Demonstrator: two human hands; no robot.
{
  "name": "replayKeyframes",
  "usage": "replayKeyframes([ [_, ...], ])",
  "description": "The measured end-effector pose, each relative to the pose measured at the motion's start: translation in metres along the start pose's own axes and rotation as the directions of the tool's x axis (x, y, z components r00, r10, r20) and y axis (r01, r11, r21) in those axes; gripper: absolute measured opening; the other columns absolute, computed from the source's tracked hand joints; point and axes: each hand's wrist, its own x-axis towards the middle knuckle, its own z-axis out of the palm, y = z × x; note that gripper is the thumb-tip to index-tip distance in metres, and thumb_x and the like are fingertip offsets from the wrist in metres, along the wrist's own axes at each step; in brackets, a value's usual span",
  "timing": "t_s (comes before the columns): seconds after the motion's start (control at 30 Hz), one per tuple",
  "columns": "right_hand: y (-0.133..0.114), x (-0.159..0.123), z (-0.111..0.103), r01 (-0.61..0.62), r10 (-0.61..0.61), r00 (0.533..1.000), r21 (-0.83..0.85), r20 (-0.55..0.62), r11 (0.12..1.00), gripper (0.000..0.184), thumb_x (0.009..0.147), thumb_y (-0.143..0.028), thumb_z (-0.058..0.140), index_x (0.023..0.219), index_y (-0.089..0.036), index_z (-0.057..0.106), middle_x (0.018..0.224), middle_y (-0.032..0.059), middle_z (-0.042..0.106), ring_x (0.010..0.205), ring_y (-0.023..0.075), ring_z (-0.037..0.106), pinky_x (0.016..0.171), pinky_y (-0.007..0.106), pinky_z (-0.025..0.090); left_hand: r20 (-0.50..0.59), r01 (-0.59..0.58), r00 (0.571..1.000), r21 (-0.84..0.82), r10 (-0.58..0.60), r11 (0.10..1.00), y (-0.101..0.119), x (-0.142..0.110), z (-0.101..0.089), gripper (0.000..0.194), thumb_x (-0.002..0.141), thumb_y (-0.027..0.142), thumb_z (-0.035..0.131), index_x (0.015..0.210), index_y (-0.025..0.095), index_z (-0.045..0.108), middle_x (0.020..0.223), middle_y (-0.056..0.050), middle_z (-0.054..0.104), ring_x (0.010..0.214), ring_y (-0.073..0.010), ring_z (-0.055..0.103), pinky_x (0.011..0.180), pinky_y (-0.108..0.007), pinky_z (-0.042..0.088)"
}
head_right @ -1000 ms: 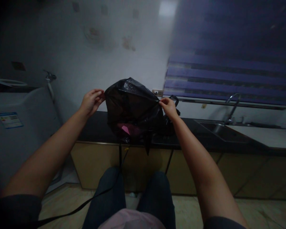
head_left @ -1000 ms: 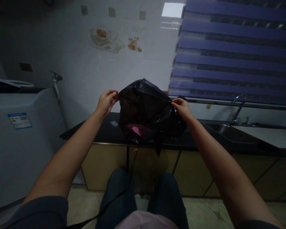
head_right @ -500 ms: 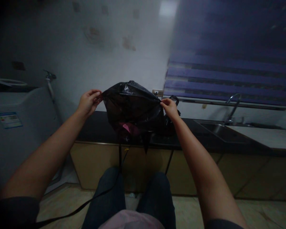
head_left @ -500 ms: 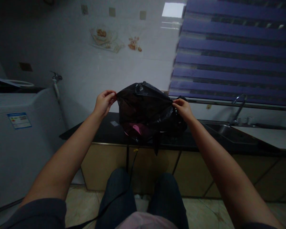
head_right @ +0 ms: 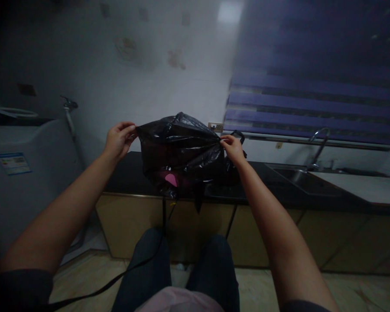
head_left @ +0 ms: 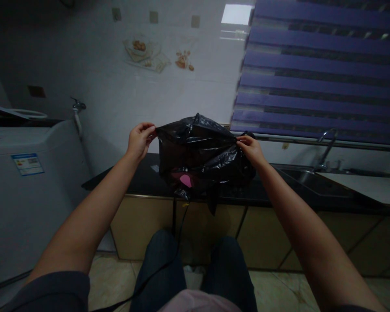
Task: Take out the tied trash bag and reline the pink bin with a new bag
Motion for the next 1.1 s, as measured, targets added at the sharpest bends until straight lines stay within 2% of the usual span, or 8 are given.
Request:
replayKeyframes([
  [0.2, 0.0009, 0.0007, -0.0001, -0.025, 0.025, 1.0, 0.021, -0.01, 0.999, 0.029, 0.063, -0.036, 0.064, 0.086, -0.017, 0.063, 0.071, 0.0012, 0.062, 0.066, 0.0125, 0.053, 0.067, 0.027, 0.043, -0.02, 0.014, 1.0, -0.017, -0.015, 1.0, 0.0015, -0.0007, -0.0005, 0.012, 0.064, 0.007, 0.065, 0.067, 0.018, 0.061, 0.069, 0.0, 0.059, 0.065, -0.0092, 0.058, 0.065, -0.02, 0.051],
  [0.4, 0.0041, 0.0009, -0.0017, -0.017, 0.018, 1.0, 0.057, -0.018, 0.998, 0.029, 0.063, -0.037, 0.066, 0.084, -0.017, 0.063, 0.072, 0.0014, 0.063, 0.069, 0.0137, 0.057, 0.071, 0.029, 0.046, -0.015, -0.011, 1.0, 0.023, 0.011, 1.0, 0.0013, -0.0007, -0.0019, 0.012, 0.065, 0.008, 0.065, 0.069, 0.018, 0.059, 0.072, -0.001, 0.059, 0.067, -0.0105, 0.059, 0.069, -0.024, 0.051],
  [0.73, 0.001, -0.0009, -0.002, -0.009, 0.01, 1.0, 0.019, -0.01, 1.0, 0.026, 0.064, -0.038, 0.064, 0.081, -0.018, 0.06, 0.077, 0.0037, 0.063, 0.072, 0.0155, 0.056, 0.075, 0.032, 0.047, -0.015, -0.017, 1.0, 0.009, 0.017, 1.0, -0.0022, -0.0007, -0.0026, 0.014, 0.063, 0.01, 0.068, 0.071, 0.018, 0.059, 0.071, 0.001, 0.057, 0.067, -0.0095, 0.058, 0.069, -0.022, 0.051],
  [1.1, -0.001, -0.0058, 0.0008, 0.024, -0.023, 1.0, -0.021, 0.017, 0.999, 0.032, 0.066, -0.046, 0.063, 0.08, -0.017, 0.059, 0.075, 0.0027, 0.059, 0.071, 0.0146, 0.052, 0.071, 0.03, 0.044, -0.026, 0.054, 0.998, 0.0, -0.054, 0.999, 0.0002, -0.0063, 0.0012, 0.016, 0.067, 0.004, 0.066, 0.069, 0.018, 0.059, 0.073, 0.0, 0.054, 0.069, -0.011, 0.057, 0.069, -0.024, 0.052],
])
